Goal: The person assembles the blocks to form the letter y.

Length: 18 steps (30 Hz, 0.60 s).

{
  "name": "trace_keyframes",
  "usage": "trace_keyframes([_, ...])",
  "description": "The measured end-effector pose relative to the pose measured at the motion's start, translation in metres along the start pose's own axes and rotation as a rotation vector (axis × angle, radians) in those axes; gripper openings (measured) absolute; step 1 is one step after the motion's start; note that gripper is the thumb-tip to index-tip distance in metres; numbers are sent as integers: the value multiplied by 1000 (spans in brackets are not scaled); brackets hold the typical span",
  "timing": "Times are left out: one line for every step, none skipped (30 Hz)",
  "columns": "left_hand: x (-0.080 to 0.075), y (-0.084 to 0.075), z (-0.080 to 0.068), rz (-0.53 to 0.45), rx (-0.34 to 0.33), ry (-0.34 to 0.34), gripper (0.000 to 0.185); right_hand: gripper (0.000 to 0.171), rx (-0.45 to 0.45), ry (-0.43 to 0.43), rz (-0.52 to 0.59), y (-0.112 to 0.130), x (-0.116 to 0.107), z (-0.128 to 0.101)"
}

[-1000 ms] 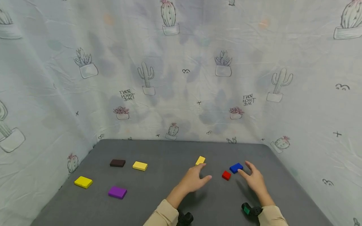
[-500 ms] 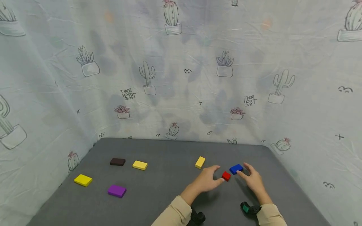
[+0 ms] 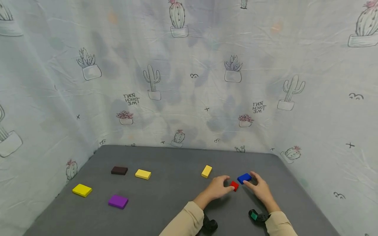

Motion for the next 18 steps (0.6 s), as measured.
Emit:
trace_keyframes([2, 1, 2, 2, -6, 0, 50, 76, 1, 4, 1, -2, 0, 1])
trace_keyframes([4, 1, 4, 2, -15, 1, 50, 76, 2, 8, 3, -3, 0, 1])
trace_keyframes([5, 2, 5, 5, -22, 0, 50, 76, 3, 15, 5, -4, 1, 2])
trace_keyframes([7, 3, 7, 9, -29, 0, 50, 76, 0, 18, 3, -4, 0, 3])
trace_keyframes([8, 4, 8, 11, -34, 0, 50, 76, -3, 22, 1, -5, 0, 3])
trace_keyframes([9, 5, 9, 16, -38, 1, 50, 76, -6, 25, 0, -5, 0, 4])
trace_keyframes([10, 5, 10, 18, -40, 2, 49, 77, -8, 27, -1, -5, 0, 5])
trace_keyframes([11, 6, 10, 21, -44, 5, 50, 77, -10, 30, -3, -5, -1, 5])
trace_keyframes([11, 6, 11, 26, -41, 7, 50, 77, -11, 33, -7, -4, -1, 6])
trace_keyframes([12, 6, 12, 29, -38, 9, 50, 77, -10, 35, -15, -4, -1, 7])
trace_keyframes([13, 6, 12, 31, -33, 13, 50, 77, -7, 38, -22, -4, 0, 8])
trace_keyframes([14, 6, 13, 34, -27, 15, 50, 78, -4, 37, -29, -4, 0, 9])
trace_keyframes([14, 6, 14, 36, -20, 17, 50, 78, -1, 40, -38, -5, 0, 10])
trace_keyframes([15, 6, 15, 39, -12, 17, 50, 78, 2, 43, -46, -5, 1, 11])
trace_keyframes([16, 6, 15, 44, -4, 16, 50, 79, 5, 43, -56, -6, 1, 12])
trace_keyframes([16, 6, 16, 47, 2, 15, 50, 79, 9, 45, -61, -6, 2, 13])
trace_keyframes([17, 6, 17, 51, 10, 13, 49, 79, 11, 46, -63, -7, 2, 15])
trace_keyframes([17, 6, 17, 56, 13, 11, 48, 79, 12, 48, -66, -7, 3, 15])
Point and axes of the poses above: each hand's wrist, its own z-axis towards the middle knuckle, its own x-axis out of the palm, y = z × x, the point moved 5 cm from there along z, towards the middle knuckle, and after that the axes turned 8 degrees about x, right-handed, at the moved point
